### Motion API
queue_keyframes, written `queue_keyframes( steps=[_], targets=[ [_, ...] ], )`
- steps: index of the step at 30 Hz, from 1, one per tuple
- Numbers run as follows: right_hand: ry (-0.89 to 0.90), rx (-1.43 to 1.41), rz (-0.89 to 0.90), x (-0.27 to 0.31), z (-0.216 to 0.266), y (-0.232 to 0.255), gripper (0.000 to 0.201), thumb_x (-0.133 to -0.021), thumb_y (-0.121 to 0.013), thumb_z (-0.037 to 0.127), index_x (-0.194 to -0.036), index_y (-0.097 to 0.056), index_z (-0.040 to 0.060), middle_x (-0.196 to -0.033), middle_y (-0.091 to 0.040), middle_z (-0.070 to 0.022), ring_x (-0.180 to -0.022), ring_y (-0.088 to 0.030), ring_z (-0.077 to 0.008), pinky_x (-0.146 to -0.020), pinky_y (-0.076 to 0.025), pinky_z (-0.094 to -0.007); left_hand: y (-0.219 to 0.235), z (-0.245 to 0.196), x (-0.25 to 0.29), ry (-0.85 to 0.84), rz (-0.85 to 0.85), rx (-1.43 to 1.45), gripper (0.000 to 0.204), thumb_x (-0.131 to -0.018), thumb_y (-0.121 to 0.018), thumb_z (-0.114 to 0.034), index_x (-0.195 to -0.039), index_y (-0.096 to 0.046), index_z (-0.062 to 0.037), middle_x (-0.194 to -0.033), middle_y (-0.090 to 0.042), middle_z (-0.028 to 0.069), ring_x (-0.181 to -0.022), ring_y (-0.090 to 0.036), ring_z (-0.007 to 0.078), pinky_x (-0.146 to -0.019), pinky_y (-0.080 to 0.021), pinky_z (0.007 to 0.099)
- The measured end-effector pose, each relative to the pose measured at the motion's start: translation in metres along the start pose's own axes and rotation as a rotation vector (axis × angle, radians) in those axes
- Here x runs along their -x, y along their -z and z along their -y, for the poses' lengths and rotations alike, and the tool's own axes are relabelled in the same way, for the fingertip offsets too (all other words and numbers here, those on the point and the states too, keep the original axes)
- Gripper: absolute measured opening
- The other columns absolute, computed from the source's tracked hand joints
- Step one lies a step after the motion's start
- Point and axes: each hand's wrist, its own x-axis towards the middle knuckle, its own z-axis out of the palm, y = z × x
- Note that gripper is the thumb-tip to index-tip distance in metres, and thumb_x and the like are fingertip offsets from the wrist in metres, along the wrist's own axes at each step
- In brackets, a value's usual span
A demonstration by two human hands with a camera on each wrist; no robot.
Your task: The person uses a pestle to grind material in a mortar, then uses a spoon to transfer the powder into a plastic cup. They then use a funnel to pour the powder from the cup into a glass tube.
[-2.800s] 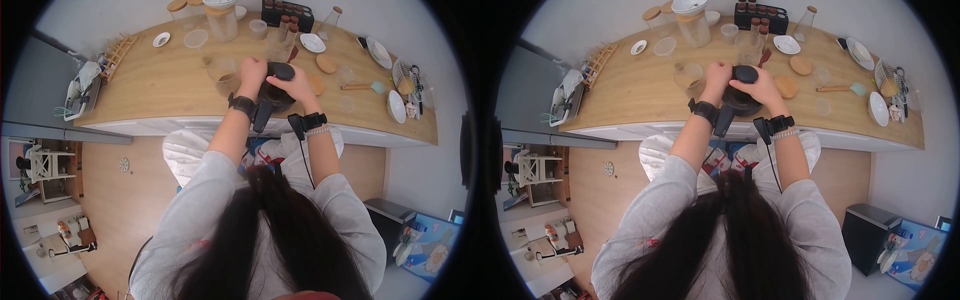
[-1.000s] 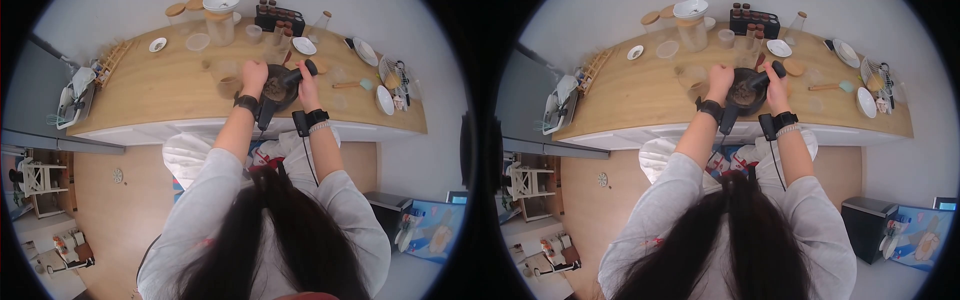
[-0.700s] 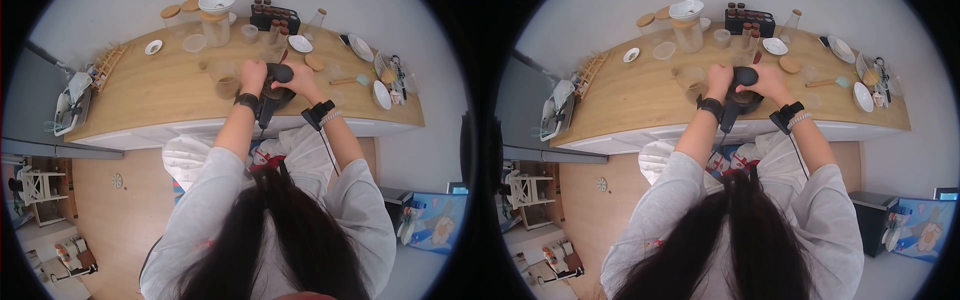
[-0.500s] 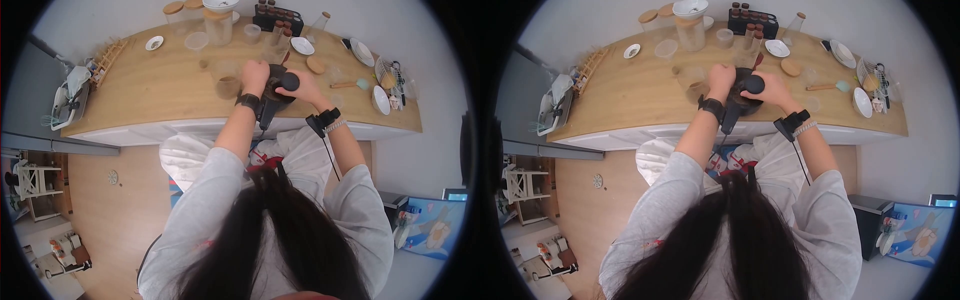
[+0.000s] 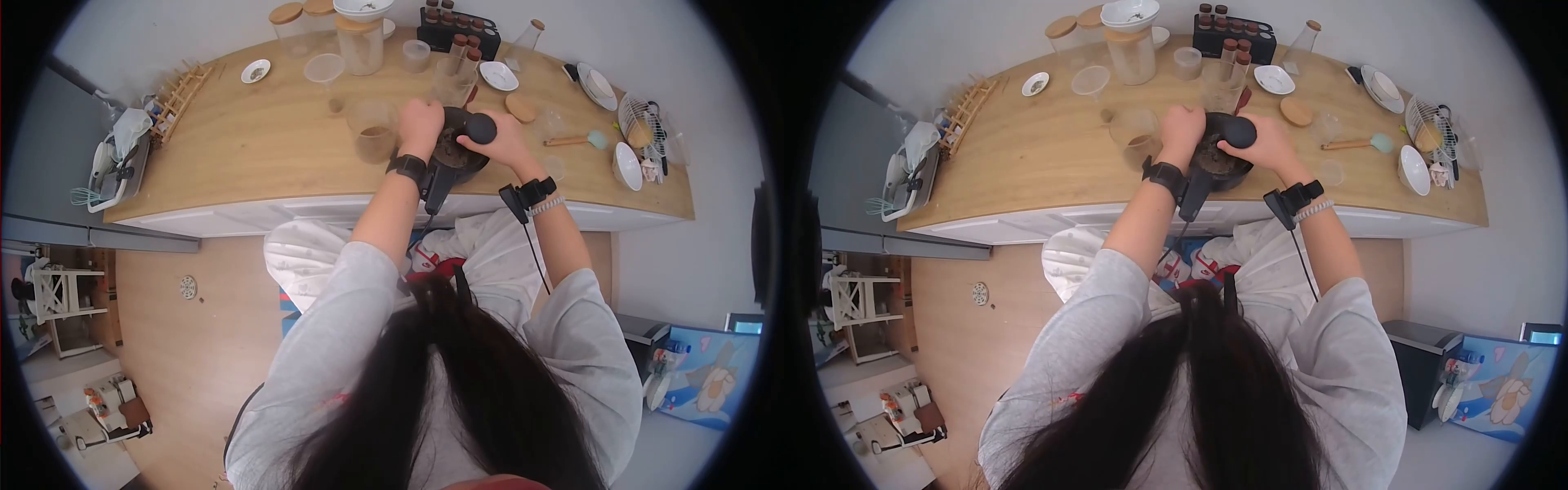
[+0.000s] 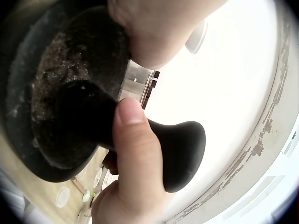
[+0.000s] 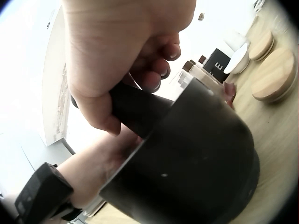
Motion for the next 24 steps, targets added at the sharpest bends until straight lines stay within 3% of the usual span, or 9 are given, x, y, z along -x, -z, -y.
queue_keyframes(
  steps=[3,6,9,13,16,20,24],
  targets=[
    [0.031,-0.142,0.191,-0.001,0.015,0.003,0.042,-0.063,-0.077,0.033,-0.087,-0.061,0.0017,-0.077,-0.063,-0.0106,-0.07,-0.058,-0.0224,-0.067,-0.046,-0.031,-0.004,0.0,-0.005,0.037,0.015,0.012,0.037,-0.075,-0.05,-0.028,-0.087,-0.063,0.0042,-0.09,-0.06,0.0274,-0.09,-0.057,0.0423,-0.079,-0.046,0.0451],
    [0.076,-0.225,0.137,-0.006,0.011,-0.01,0.041,-0.063,-0.076,0.033,-0.087,-0.062,0.0024,-0.077,-0.063,-0.0111,-0.07,-0.059,-0.0243,-0.066,-0.046,-0.0319,-0.005,0.002,-0.007,0.051,0.033,0.018,0.038,-0.075,-0.05,-0.028,-0.086,-0.063,0.0056,-0.088,-0.06,0.0282,-0.089,-0.057,0.0427,-0.078,-0.046,0.0447],
    [0.03,-0.137,-0.017,-0.005,0.004,-0.007,0.041,-0.065,-0.076,0.036,-0.087,-0.062,0.0035,-0.077,-0.063,-0.0086,-0.068,-0.058,-0.0204,-0.065,-0.046,-0.0299,-0.008,0.004,-0.005,-0.026,-0.034,0.021,0.039,-0.076,-0.05,-0.028,-0.087,-0.062,0.0071,-0.087,-0.06,0.0291,-0.087,-0.058,0.0427,-0.077,-0.046,0.0445],
    [0.024,-0.088,0.191,-0.001,0.016,0.006,0.04,-0.066,-0.076,0.033,-0.089,-0.063,0.0038,-0.079,-0.063,-0.0077,-0.071,-0.059,-0.0192,-0.068,-0.046,-0.0288,-0.016,0.01,-0.014,-0.019,-0.005,0.054,0.039,-0.075,-0.051,-0.028,-0.085,-0.062,0.0083,-0.085,-0.059,0.0299,-0.086,-0.058,0.0431,-0.076,-0.046,0.0446],
    [0.089,-0.279,0.167,-0.008,0.007,-0.007,0.039,-0.066,-0.077,0.031,-0.088,-0.062,0.0027,-0.077,-0.062,-0.0071,-0.071,-0.059,-0.0187,-0.067,-0.046,-0.0289,-0.016,0.007,-0.016,-0.016,-0.014,0.074,0.038,-0.074,-0.052,-0.027,-0.082,-0.062,0.0088,-0.082,-0.059,0.0299,-0.083,-0.059,0.0429,-0.073,-0.047,0.0442],
    [0.027,-0.206,-0.001,-0.006,0.002,-0.004,0.039,-0.066,-0.077,0.03,-0.087,-0.062,0.0015,-0.077,-0.062,-0.0079,-0.07,-0.059,-0.0186,-0.067,-0.046,-0.0297,-0.008,0.006,-0.008,-0.069,-0.06,0.1,0.035,-0.073,-0.053,-0.024,-0.078,-0.062,0.0095,-0.077,-0.059,0.0302,-0.079,-0.059,0.0424,-0.07,-0.047,0.0435],
    [0.018,-0.117,0.143,-0.001,0.011,0.004,0.041,-0.064,-0.077,0.032,-0.088,-0.062,0.0019,-0.078,-0.063,-0.0092,-0.071,-0.059,-0.0203,-0.067,-0.047,-0.0304,-0.016,0.01,-0.014,-0.03,-0.046,0.17,0.032,-0.072,-0.054,-0.022,-0.075,-0.062,0.009,-0.073,-0.058,0.0297,-0.076,-0.06,0.0418,-0.069,-0.047,0.0429]
  ],
)
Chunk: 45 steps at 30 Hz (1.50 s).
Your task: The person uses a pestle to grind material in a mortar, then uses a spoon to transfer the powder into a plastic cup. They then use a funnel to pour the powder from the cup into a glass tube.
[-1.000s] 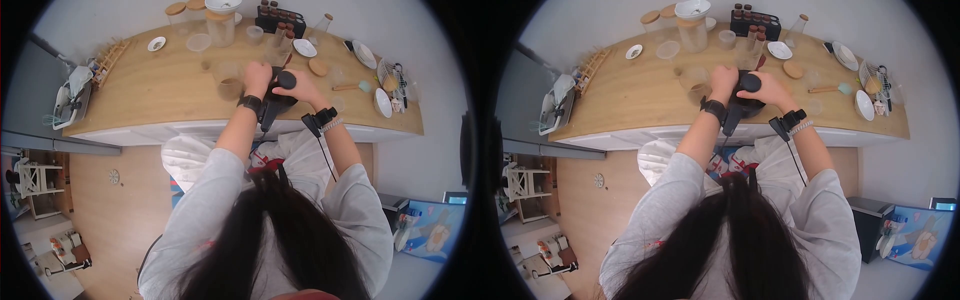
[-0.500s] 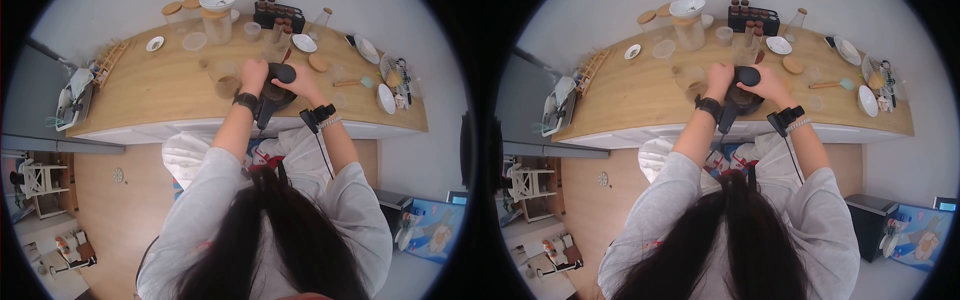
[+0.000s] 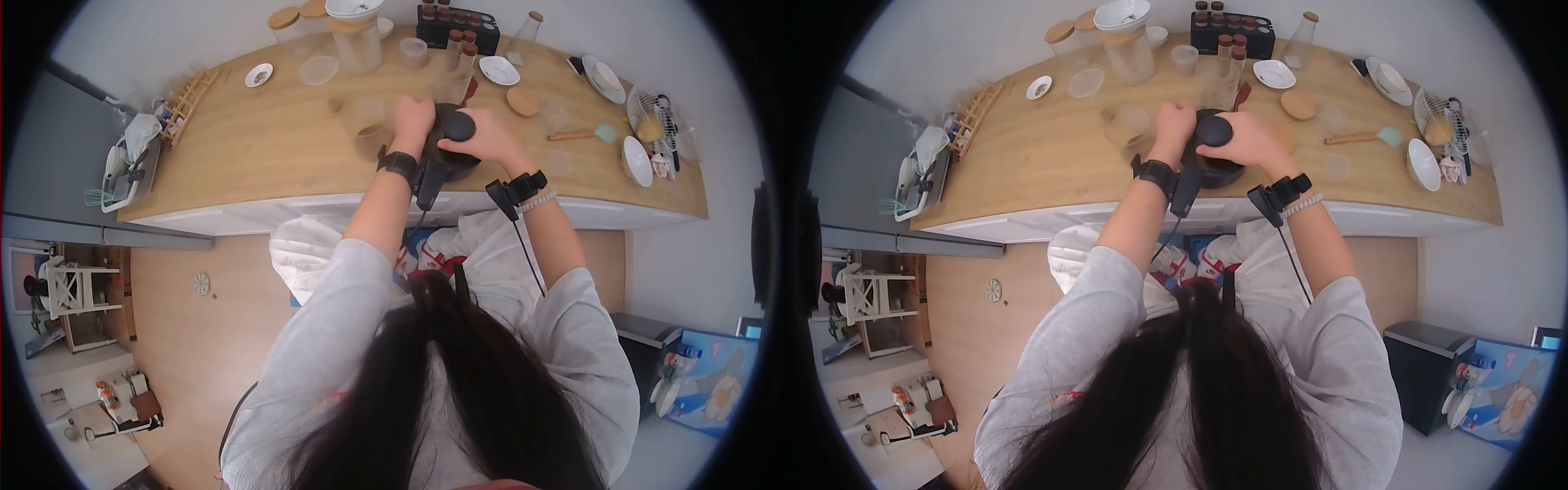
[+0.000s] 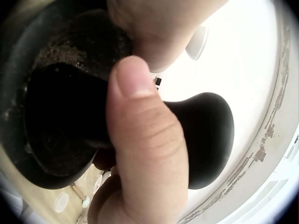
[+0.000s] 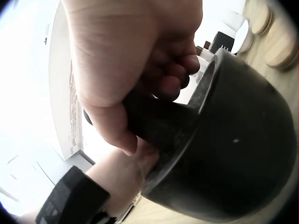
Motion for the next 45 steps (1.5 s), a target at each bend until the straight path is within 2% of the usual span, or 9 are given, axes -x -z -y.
queue_keyframes(
  steps=[2,6,9,14,17,26,30,36,45],
  targets=[
    [0.006,-0.07,0.03,-0.002,0.001,-0.003,0.047,-0.062,-0.078,0.036,-0.092,-0.063,0.0024,-0.081,-0.064,-0.011,-0.073,-0.06,-0.0236,-0.07,-0.047,-0.0319,0.001,-0.005,0.004,-0.042,-0.06,-0.061,0.032,-0.071,-0.054,-0.022,-0.075,-0.062,0.0088,-0.072,-0.059,0.029,-0.075,-0.06,0.0413,-0.069,-0.047,0.0428],
    [0.007,-0.201,-0.259,0.006,-0.015,-0.013,0.041,-0.064,-0.079,0.03,-0.089,-0.064,0.0007,-0.077,-0.064,-0.0069,-0.073,-0.06,-0.0156,-0.069,-0.047,-0.0286,0.007,-0.004,0.007,-0.055,-0.052,-0.009,0.031,-0.071,-0.054,-0.022,-0.074,-0.062,0.0083,-0.071,-0.059,0.0278,-0.075,-0.061,0.0402,-0.068,-0.047,0.0422],
    [-0.09,-0.554,-0.391,0.012,-0.041,-0.015,0.032,-0.068,-0.077,0.022,-0.088,-0.065,0.0004,-0.078,-0.064,-0.0032,-0.074,-0.059,-0.0122,-0.07,-0.047,-0.0264,0.0,0.003,0.0,-0.026,-0.045,0.041,0.03,-0.071,-0.054,-0.022,-0.073,-0.062,0.0077,-0.07,-0.06,0.0269,-0.074,-0.061,0.0393,-0.068,-0.047,0.0414],
    [-0.208,-0.894,-0.587,0.02,-0.049,-0.007,0.015,-0.071,-0.073,0.012,-0.081,-0.064,0.0048,-0.066,-0.054,0.0025,-0.051,-0.041,-0.0017,-0.045,-0.027,-0.0169,0.007,-0.008,0.009,-0.041,-0.035,0.047,0.028,-0.073,-0.054,-0.02,-0.074,-0.061,0.0072,-0.07,-0.06,0.0256,-0.072,-0.062,0.0371,-0.067,-0.047,0.0398],
    [-0.206,-1.149,-0.706,0.018,-0.057,-0.004,0.016,-0.071,-0.073,0.014,-0.08,-0.062,0.0051,-0.065,-0.052,0.0036,-0.049,-0.039,-0.0028,-0.044,-0.028,-0.0176,0.01,-0.012,0.01,0.007,0.004,0.065,0.028,-0.074,-0.055,-0.019,-0.075,-0.061,0.0074,-0.069,-0.061,0.025,-0.073,-0.062,0.0359,-0.067,-0.047,0.0393],
    [-0.335,-0.959,-0.957,-0.004,-0.094,0.044,0.023,-0.069,-0.076,0.022,-0.08,-0.06,0.0074,-0.064,-0.048,0.0049,-0.05,-0.037,-0.0034,-0.045,-0.025,-0.0184,0.005,-0.006,0.005,-0.026,-0.006,0.028,0.028,-0.073,-0.056,-0.02,-0.075,-0.061,0.0079,-0.068,-0.061,0.0251,-0.069,-0.062,0.0361,-0.065,-0.047,0.039],
    [-0.385,-0.853,-0.839,-0.041,-0.107,0.063,0.024,-0.073,-0.074,0.028,-0.076,-0.055,0.0117,-0.06,-0.046,0.005,-0.048,-0.037,-0.0031,-0.042,-0.027,-0.0188,0.01,-0.011,0.007,-0.052,0.016,-0.057,0.028,-0.074,-0.056,-0.02,-0.076,-0.062,0.0075,-0.069,-0.061,0.0255,-0.073,-0.062,0.037,-0.067,-0.047,0.0397],
    [-0.663,-1.305,-0.729,-0.101,-0.211,0.048,0.037,-0.071,-0.072,0.043,-0.073,-0.05,0.013,-0.058,-0.046,0.0023,-0.048,-0.042,-0.0061,-0.044,-0.035,-0.0191,0.004,-0.005,0.003,-0.064,-0.059,-0.075,0.028,-0.073,-0.057,-0.02,-0.075,-0.062,0.0067,-0.072,-0.061,0.026,-0.075,-0.062,0.0374,-0.069,-0.048,0.0396],
    [-0.833,-1.537,-0.85,-0.122,-0.248,0.038,0.035,-0.073,-0.07,0.043,-0.075,-0.05,0.015,-0.054,-0.045,0.0023,-0.046,-0.042,-0.0067,-0.044,-0.035,-0.0199,0.001,-0.004,0.001,-0.026,-0.038,-0.098,0.03,-0.074,-0.056,-0.022,-0.077,-0.061,0.0069,-0.074,-0.06,0.027,-0.077,-0.061,0.0386,-0.071,-0.048,0.0402]
  ],
)
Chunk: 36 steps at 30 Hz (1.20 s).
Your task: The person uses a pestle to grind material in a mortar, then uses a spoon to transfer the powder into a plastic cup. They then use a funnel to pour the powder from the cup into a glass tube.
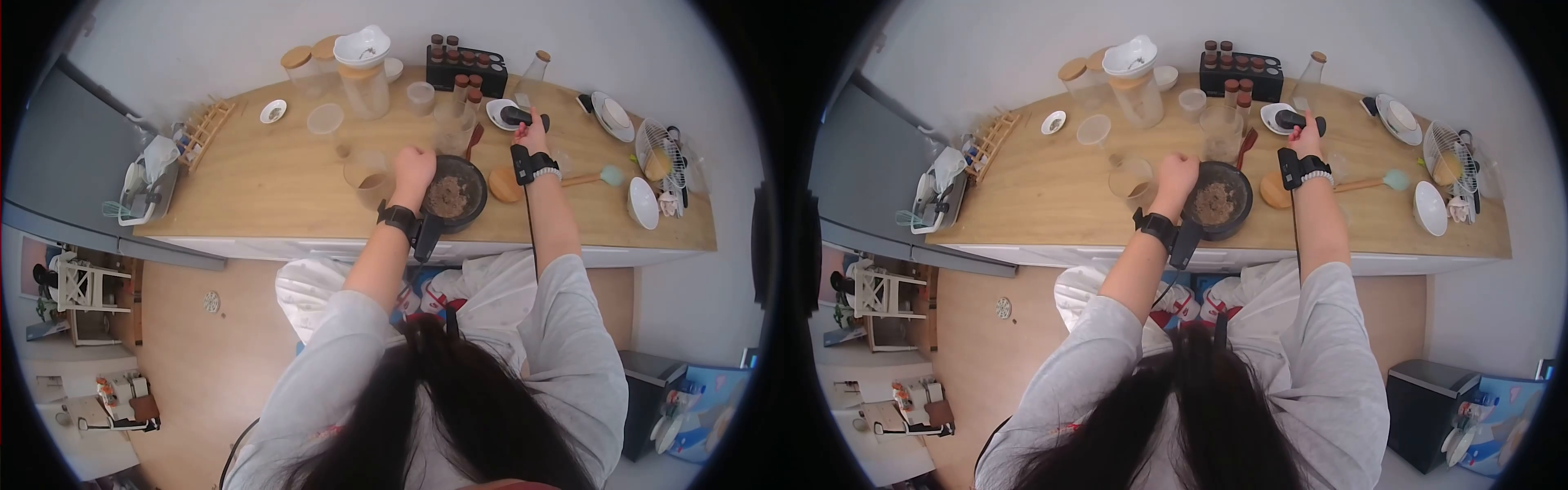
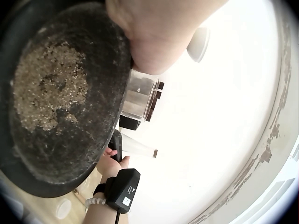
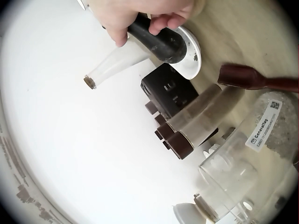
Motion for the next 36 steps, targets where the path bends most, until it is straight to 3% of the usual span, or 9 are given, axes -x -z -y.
queue_keyframes(
  steps=[7,16,28,31,34,36],
  targets=[
    [0.078,0.062,0.129,0.004,-0.007,0.01,0.038,-0.073,-0.069,0.04,-0.085,-0.052,0.0085,-0.066,-0.052,-0.0034,-0.058,-0.051,-0.0121,-0.053,-0.043,-0.0233,-0.004,0.001,-0.001,0.008,0.024,-0.07,0.033,-0.074,-0.054,-0.025,-0.079,-0.062,0.0068,-0.079,-0.06,0.0281,-0.083,-0.06,0.0402,-0.074,-0.047,0.0417],
    [0.009,-0.075,0.311,0.035,-0.005,0.023,0.069,-0.075,-0.058,0.059,-0.093,-0.048,-0.0068,-0.089,-0.054,-0.0151,-0.082,-0.053,-0.0229,-0.079,-0.045,-0.0304,-0.005,0.0,-0.003,0.016,0.03,-0.094,0.034,-0.074,-0.054,-0.026,-0.083,-0.062,0.0063,-0.083,-0.06,0.0285,-0.085,-0.059,0.0408,-0.076,-0.047,0.0426],
    [0.096,-0.046,0.445,0.01,-0.015,0.04,0.051,-0.087,-0.047,0.049,-0.092,-0.05,-0.002,-0.079,-0.055,-0.012,-0.074,-0.053,-0.0197,-0.068,-0.045,-0.0282,0.003,-0.01,0.005,-0.003,-0.001,-0.115,0.034,-0.074,-0.053,-0.025,-0.078,-0.063,0.007,-0.079,-0.06,0.0283,-0.081,-0.06,0.0403,-0.073,-0.047,0.0426],
    [0.046,-0.021,0.441,0.015,-0.012,0.04,0.044,-0.089,-0.046,0.045,-0.102,-0.047,0.0021,-0.075,-0.056,-0.0119,-0.067,-0.054,-0.0197,-0.061,-0.046,-0.0283,0.001,-0.01,0.005,-0.01,-0.011,-0.106,0.034,-0.074,-0.053,-0.025,-0.078,-0.062,0.0072,-0.079,-0.06,0.0286,-0.081,-0.06,0.0405,-0.074,-0.047,0.0426],
    [0.281,0.105,0.427,0.027,-0.016,0.039,0.039,-0.091,-0.045,0.041,-0.115,-0.04,0.0099,-0.074,-0.056,-0.0129,-0.062,-0.055,-0.0204,-0.055,-0.046,-0.0297,-0.001,-0.005,0.003,-0.011,0.003,-0.107,0.034,-0.074,-0.053,-0.025,-0.079,-0.062,0.0072,-0.079,-0.059,0.0287,-0.082,-0.059,0.0407,-0.074,-0.047,0.0427],
    [0.304,0.154,0.431,0.033,-0.017,0.038,0.04,-0.092,-0.044,0.039,-0.123,-0.032,0.0155,-0.073,-0.056,-0.0136,-0.059,-0.055,-0.0209,-0.053,-0.046,-0.0306,-0.002,-0.003,0.001,-0.01,0.014,-0.113,0.034,-0.074,-0.052,-0.025,-0.08,-0.062,0.0071,-0.08,-0.059,0.0288,-0.082,-0.059,0.0408,-0.074,-0.047,0.0427]
  ],
)
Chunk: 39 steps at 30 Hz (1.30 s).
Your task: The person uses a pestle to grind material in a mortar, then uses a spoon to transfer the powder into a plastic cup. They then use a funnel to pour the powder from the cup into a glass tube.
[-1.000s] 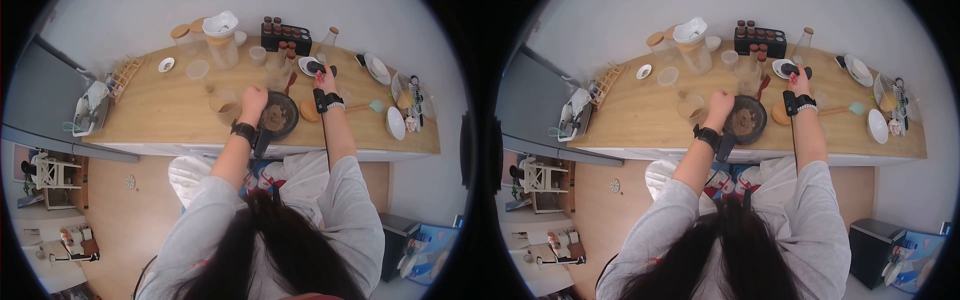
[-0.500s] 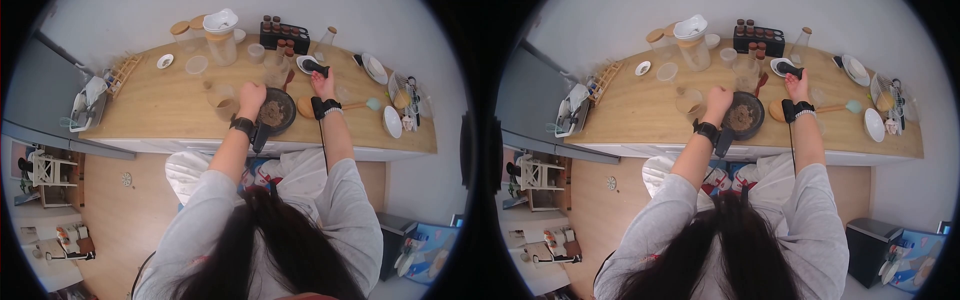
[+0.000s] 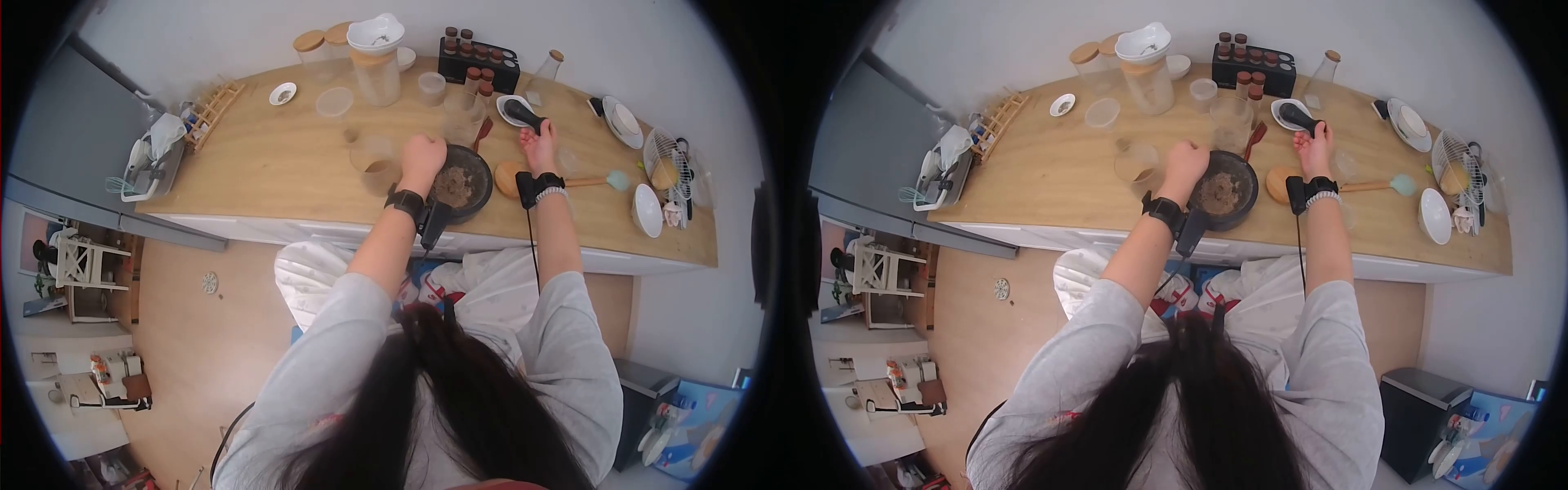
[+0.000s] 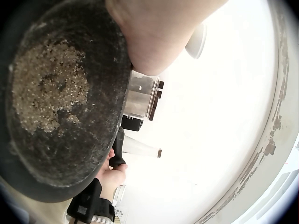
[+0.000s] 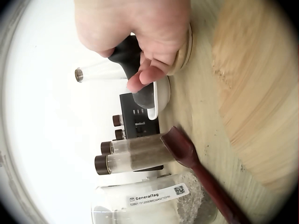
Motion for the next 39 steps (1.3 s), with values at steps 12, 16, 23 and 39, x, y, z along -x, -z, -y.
queue_keyframes(
  steps=[12,16,23,39],
  targets=[
    [0.044,0.187,-0.004,0.021,0.004,-0.012,0.048,-0.093,-0.043,0.023,-0.134,-0.019,0.0158,-0.072,-0.059,-0.0176,-0.055,-0.058,-0.0226,-0.046,-0.046,-0.0289,0.0,-0.002,0.002,0.003,-0.008,-0.019,0.034,-0.075,-0.052,-0.025,-0.08,-0.062,0.0066,-0.08,-0.06,0.0282,-0.082,-0.059,0.0406,-0.074,-0.047,0.0433],
    [0.026,0.201,-0.048,0.022,0.004,-0.017,0.048,-0.092,-0.044,0.019,-0.133,-0.02,0.0156,-0.072,-0.058,-0.0177,-0.054,-0.058,-0.0231,-0.046,-0.046,-0.0289,0.006,-0.008,0.007,-0.016,-0.028,-0.018,0.033,-0.074,-0.053,-0.025,-0.077,-0.062,0.0068,-0.077,-0.06,0.0284,-0.08,-0.06,0.0409,-0.073,-0.047,0.0436],
    [0.148,0.389,-0.008,0.043,0.012,-0.032,0.043,-0.089,-0.051,0.019,-0.127,-0.03,0.0131,-0.068,-0.058,-0.0102,-0.049,-0.053,-0.0162,-0.043,-0.042,-0.0267,0.007,-0.008,0.005,0.039,0.02,-0.039,0.031,-0.074,-0.054,-0.024,-0.082,-0.063,0.0042,-0.08,-0.063,0.0238,-0.082,-0.062,0.0351,-0.074,-0.048,0.0384],
    [0.0,1.571,0.571,0.042,-0.026,-0.075,0.033,-0.072,-0.066,0.027,-0.058,-0.053,0.0004,-0.051,-0.049,-0.0041,-0.047,-0.047,-0.0152,-0.047,-0.038,-0.0312,0.002,0.002,0.004,-0.024,-0.049,0.075,0.03,-0.073,-0.053,-0.022,-0.076,-0.062,0.0068,-0.078,-0.059,0.0285,-0.079,-0.059,0.0406,-0.073,-0.047,0.0435]
  ],
)
